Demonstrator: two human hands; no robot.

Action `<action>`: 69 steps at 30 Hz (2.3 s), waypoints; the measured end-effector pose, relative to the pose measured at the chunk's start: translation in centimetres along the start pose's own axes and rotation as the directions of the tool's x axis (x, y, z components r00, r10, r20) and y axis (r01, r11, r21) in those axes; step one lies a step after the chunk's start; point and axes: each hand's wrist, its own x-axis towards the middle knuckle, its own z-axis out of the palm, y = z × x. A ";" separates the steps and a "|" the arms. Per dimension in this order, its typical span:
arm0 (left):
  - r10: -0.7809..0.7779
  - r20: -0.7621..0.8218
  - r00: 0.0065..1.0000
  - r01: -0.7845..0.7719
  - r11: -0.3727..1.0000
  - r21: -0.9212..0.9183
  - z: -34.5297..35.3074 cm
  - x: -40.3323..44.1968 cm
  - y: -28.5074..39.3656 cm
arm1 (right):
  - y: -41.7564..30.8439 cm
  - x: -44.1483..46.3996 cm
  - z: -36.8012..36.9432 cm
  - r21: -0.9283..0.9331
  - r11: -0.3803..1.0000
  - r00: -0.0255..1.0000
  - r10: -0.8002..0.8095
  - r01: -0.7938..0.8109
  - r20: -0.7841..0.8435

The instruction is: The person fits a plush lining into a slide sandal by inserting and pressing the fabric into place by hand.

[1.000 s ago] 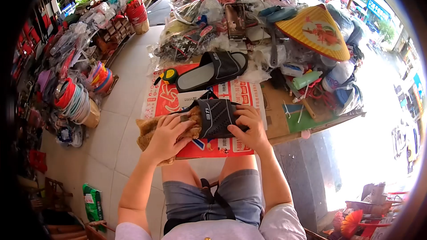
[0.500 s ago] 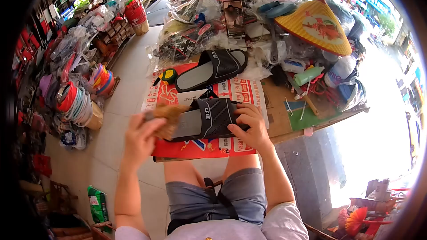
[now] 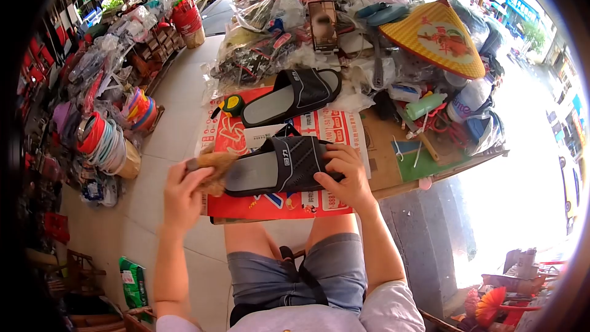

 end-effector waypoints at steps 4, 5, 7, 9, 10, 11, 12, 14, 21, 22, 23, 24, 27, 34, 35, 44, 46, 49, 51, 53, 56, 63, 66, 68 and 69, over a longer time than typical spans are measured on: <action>0.167 0.066 0.984 -0.151 0.968 -0.198 3.9 -0.1 4.1 | 0.2 -0.1 0.0 -0.001 1.000 1.000 0.004 -0.004 0.004; 0.255 0.123 0.959 -0.223 0.949 -0.225 4.8 -0.5 4.3 | 0.3 -0.1 -0.1 -0.008 1.000 1.000 -0.001 0.001 0.010; 0.251 0.112 0.961 -0.226 0.954 -0.198 4.4 -1.0 2.8 | 0.5 -0.2 0.0 -0.018 1.000 1.000 -0.021 0.022 0.008; 0.217 0.134 0.967 -0.199 0.971 -0.135 3.1 -1.8 0.3 | 0.3 -0.1 0.0 -0.004 1.000 1.000 -0.013 0.013 0.003; 0.221 0.141 0.965 -0.202 0.970 -0.132 2.5 -2.4 -1.2 | 0.1 -0.1 -0.1 0.007 1.000 1.000 -0.008 0.008 0.003; 0.143 0.130 0.981 -0.138 0.989 -0.047 2.0 -3.0 -2.9 | 0.0 -0.1 0.0 0.014 1.000 1.000 -0.004 0.004 -0.003; 0.065 0.109 0.992 -0.069 0.997 0.039 1.4 -2.8 -3.2 | -0.1 0.0 0.0 0.008 1.000 1.000 -0.006 0.006 -0.007; 0.043 0.059 0.997 -0.046 0.998 0.050 0.5 -2.4 -3.0 | -0.1 0.1 0.0 0.004 1.000 1.000 -0.010 0.010 -0.011; 0.295 0.044 0.954 -0.281 0.939 -0.198 4.6 -0.8 4.6 | -0.1 0.0 -0.1 -0.005 1.000 1.000 0.002 -0.002 0.001; 0.292 0.040 0.956 -0.278 0.939 -0.200 4.8 -1.0 4.3 | 0.0 0.0 -0.1 -0.006 1.000 1.000 0.002 -0.002 0.008; 0.245 0.052 0.968 -0.231 0.953 -0.194 4.7 -1.3 3.4 | 0.0 0.0 -0.1 -0.001 1.000 1.000 0.002 -0.002 0.002; 0.200 0.067 0.977 -0.185 0.965 -0.188 4.4 -1.6 2.4 | 0.0 0.0 -0.1 0.001 1.000 1.000 0.004 -0.004 0.001; 0.027 0.103 0.994 -0.020 0.997 -0.073 2.0 -1.9 -1.3 | 0.0 -0.2 0.0 0.015 1.000 1.000 0.008 -0.008 -0.005; 0.030 0.007 1.000 -0.027 0.975 -0.219 1.8 2.9 3.1 | 0.0 -0.1 0.1 0.001 1.000 1.000 0.007 -0.007 0.007; 0.134 0.070 0.988 -0.107 0.948 -0.299 3.4 3.5 3.8 | 0.0 -0.1 0.0 0.003 1.000 1.000 0.012 -0.012 0.002; -0.074 0.251 0.965 0.104 0.989 -0.107 3.9 2.3 -1.6 | -0.1 0.0 -0.1 0.011 1.000 1.000 0.007 -0.007 0.000; -0.199 0.172 0.965 0.198 0.980 0.021 1.7 2.0 -2.3 | 0.1 0.1 0.0 0.009 1.000 1.000 -0.002 0.002 -0.004; -0.078 0.121 0.990 0.086 0.995 -0.057 1.7 3.0 0.6 | 0.1 0.0 0.1 -0.008 1.000 1.000 -0.005 0.005 0.001; 0.080 0.100 0.992 -0.062 0.982 -0.176 3.3 3.6 3.5 | 0.3 0.0 0.1 -0.012 1.000 1.000 0.003 -0.003 -0.005; 0.215 0.064 0.975 -0.197 0.957 -0.210 6.3 3.7 4.9 | 0.3 0.0 0.1 -0.018 1.000 1.000 -0.002 0.002 -0.001; 0.163 0.137 0.977 -0.124 0.958 -0.257 8.0 3.4 4.2 | 0.2 -0.1 -0.1 -0.012 1.000 1.000 0.002 -0.002 0.001; -0.147 0.035 0.989 0.151 0.960 -0.236 6.5 0.6 0.8 | -0.1 0.1 0.0 0.033 0.999 1.000 -0.007 0.007 -0.012; -0.141 -0.103 0.985 0.111 0.960 -0.255 7.8 0.2 1.1 | -0.8 0.1 0.1 0.150 0.987 0.983 0.078 -0.053 -0.166; -0.148 -0.105 0.984 0.115 0.957 -0.267 7.9 0.1 1.1 | -2.0 0.3 0.2 0.269 0.960 0.942 0.158 -0.077 -0.297; -0.164 -0.101 0.981 0.131 0.953 -0.274 7.9 -0.1 1.1 | -3.8 0.5 -0.3 0.280 0.955 0.951 0.174 -0.100 -0.256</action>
